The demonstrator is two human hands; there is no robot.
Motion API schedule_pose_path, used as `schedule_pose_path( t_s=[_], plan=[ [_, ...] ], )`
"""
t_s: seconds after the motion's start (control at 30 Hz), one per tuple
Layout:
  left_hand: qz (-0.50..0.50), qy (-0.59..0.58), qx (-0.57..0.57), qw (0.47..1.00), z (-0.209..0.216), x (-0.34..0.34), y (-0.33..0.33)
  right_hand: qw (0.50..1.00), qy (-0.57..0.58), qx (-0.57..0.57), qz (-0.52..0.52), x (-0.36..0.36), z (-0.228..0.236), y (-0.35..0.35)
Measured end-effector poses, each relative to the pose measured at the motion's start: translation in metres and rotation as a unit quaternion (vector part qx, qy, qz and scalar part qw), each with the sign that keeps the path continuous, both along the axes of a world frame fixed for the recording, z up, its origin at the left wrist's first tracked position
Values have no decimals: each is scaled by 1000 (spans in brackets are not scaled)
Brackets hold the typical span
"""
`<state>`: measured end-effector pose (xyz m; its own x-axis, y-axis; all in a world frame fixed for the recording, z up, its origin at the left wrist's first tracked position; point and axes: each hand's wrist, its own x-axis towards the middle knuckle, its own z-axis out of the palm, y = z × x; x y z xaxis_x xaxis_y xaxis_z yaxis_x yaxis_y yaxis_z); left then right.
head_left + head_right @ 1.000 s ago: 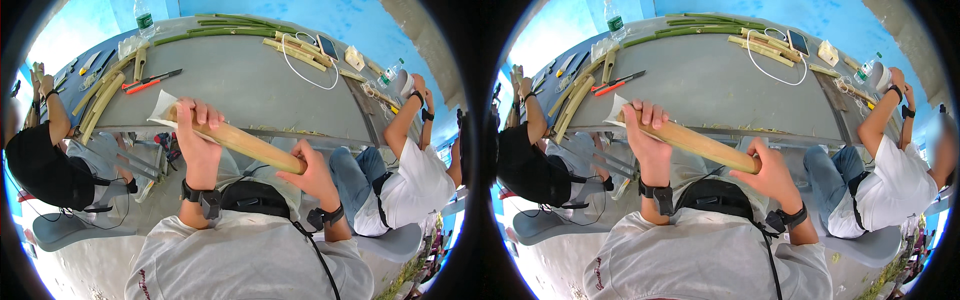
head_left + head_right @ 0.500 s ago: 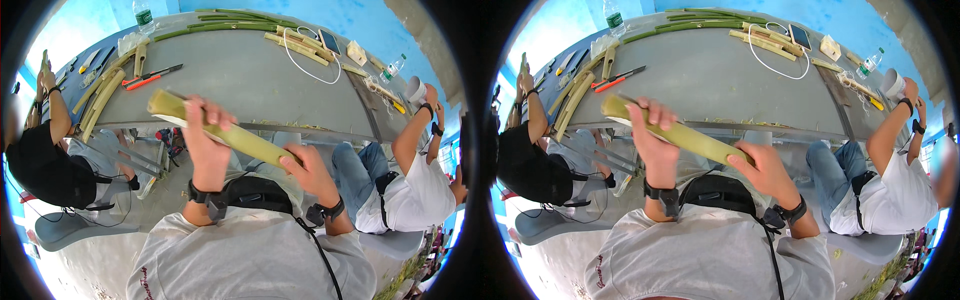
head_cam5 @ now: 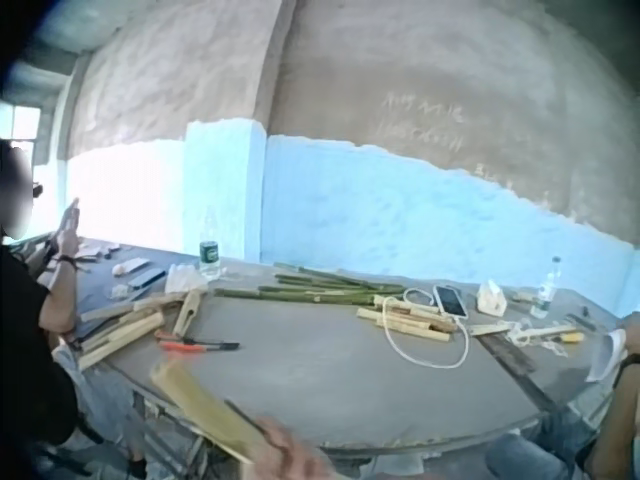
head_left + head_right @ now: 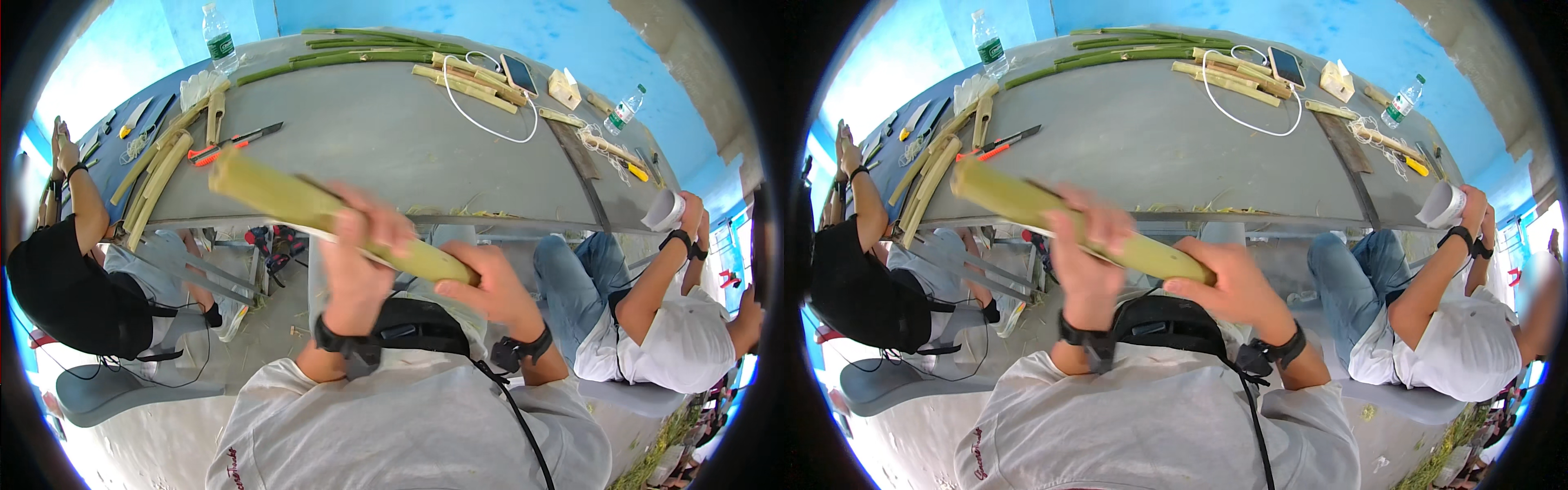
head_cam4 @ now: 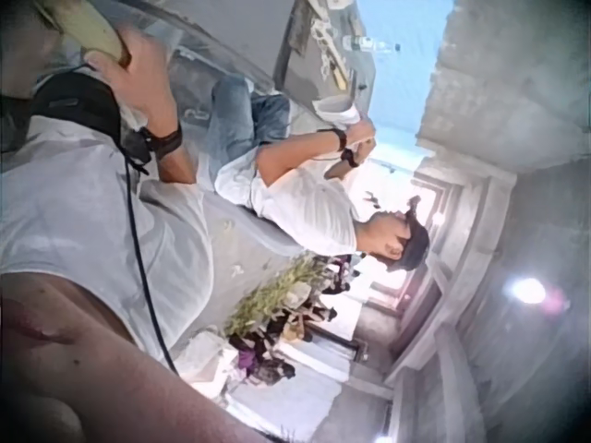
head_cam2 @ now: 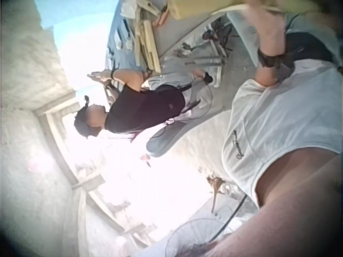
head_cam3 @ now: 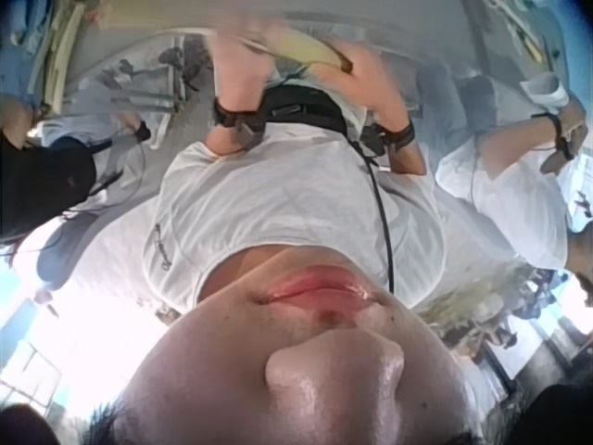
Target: The recorder uses a piece of sandpaper to smooth the surface of a bamboo stalk segment at a workshop table.
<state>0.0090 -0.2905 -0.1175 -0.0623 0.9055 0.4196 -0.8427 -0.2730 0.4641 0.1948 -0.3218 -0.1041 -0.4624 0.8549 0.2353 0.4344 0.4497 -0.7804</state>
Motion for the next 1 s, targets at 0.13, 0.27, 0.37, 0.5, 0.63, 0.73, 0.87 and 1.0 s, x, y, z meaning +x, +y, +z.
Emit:
schedule_pose_path(
  t_s=[0.13,0.27,0.37,0.5,0.63,0.73,0.87,1.0],
  plan=[
    [-36,-1,20,999,-3,1,3,999,-43,5,-28,2,2,0],
    [63,-82,31,994,19,-41,11,996,-50,65,-43,21,-3,-5],
    [38,-21,35,998,22,-26,5,996,-42,69,-44,16,0,-6],
    [-45,50,47,997,0,26,0,996,-33,5,-79,5,0,-7],
    [8,-6,28,1000,14,-10,5,994,-32,67,-79,23,-7,-8],
    [72,-63,23,995,24,-35,13,994,-71,22,-75,34,-6,-9],
    [-3,23,40,999,9,16,2,994,-22,64,-87,-4,5,-7],
    [-44,0,44,998,4,16,5,993,-18,79,-91,-3,6,-6]
  ],
)
